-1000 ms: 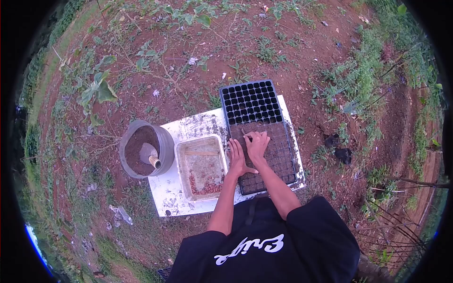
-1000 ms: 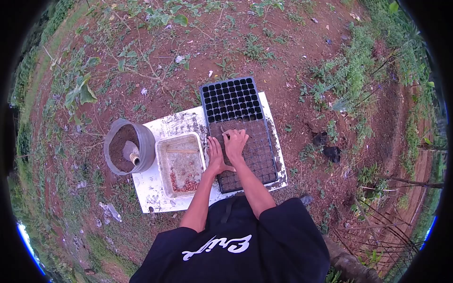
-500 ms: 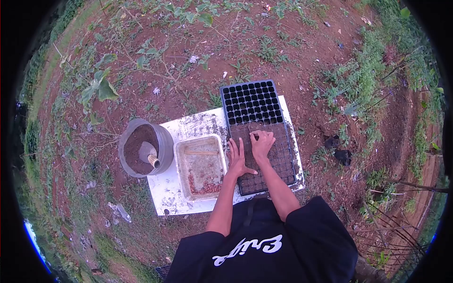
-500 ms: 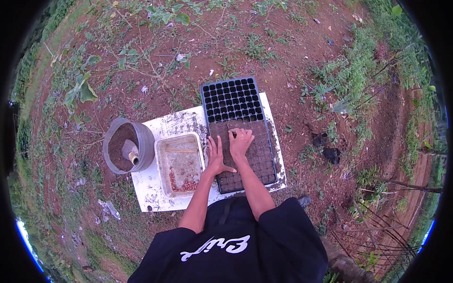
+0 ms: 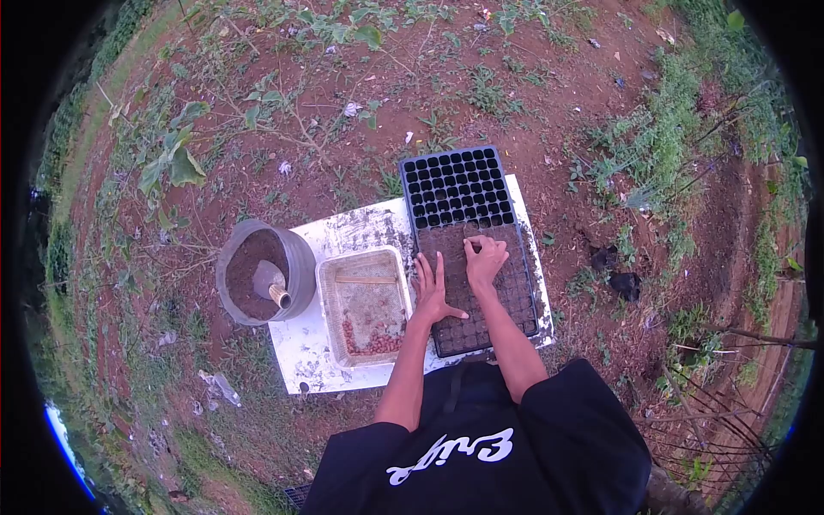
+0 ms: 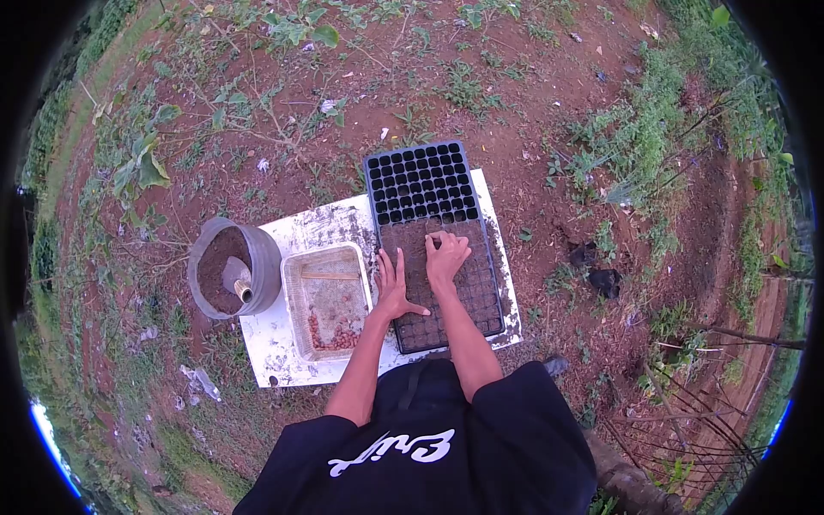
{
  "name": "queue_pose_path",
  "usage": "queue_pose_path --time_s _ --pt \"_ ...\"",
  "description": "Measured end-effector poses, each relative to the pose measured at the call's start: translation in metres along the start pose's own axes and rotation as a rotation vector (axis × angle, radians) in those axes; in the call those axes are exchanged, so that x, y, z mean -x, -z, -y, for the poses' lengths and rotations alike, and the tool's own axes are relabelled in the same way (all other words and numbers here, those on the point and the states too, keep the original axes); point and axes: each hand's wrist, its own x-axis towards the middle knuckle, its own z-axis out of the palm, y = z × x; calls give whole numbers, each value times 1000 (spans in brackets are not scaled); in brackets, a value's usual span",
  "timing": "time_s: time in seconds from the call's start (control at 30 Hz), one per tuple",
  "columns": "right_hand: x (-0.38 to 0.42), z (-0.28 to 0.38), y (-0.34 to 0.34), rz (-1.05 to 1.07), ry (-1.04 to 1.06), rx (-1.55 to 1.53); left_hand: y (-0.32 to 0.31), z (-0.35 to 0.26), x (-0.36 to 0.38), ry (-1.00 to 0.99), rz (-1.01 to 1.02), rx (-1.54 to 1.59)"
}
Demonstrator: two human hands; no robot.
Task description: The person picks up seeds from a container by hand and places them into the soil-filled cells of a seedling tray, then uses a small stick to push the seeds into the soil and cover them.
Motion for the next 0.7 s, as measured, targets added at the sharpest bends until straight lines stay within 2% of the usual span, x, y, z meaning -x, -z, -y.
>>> queue_pose_path --time_s 0.37,0.43,0.53,0.7 --pt "-4 -1 2 6 -52 -31 6 -5 0 41 47 -3" --pt "-4 -1 7 68 -20 -124 6 -4 0 39 46 -4" --pt "-6 0 17 52 46 -230 5 -5 0 36 45 1" --pt "-45 -13 24 69 46 -201 6 -5 1 22 33 13"
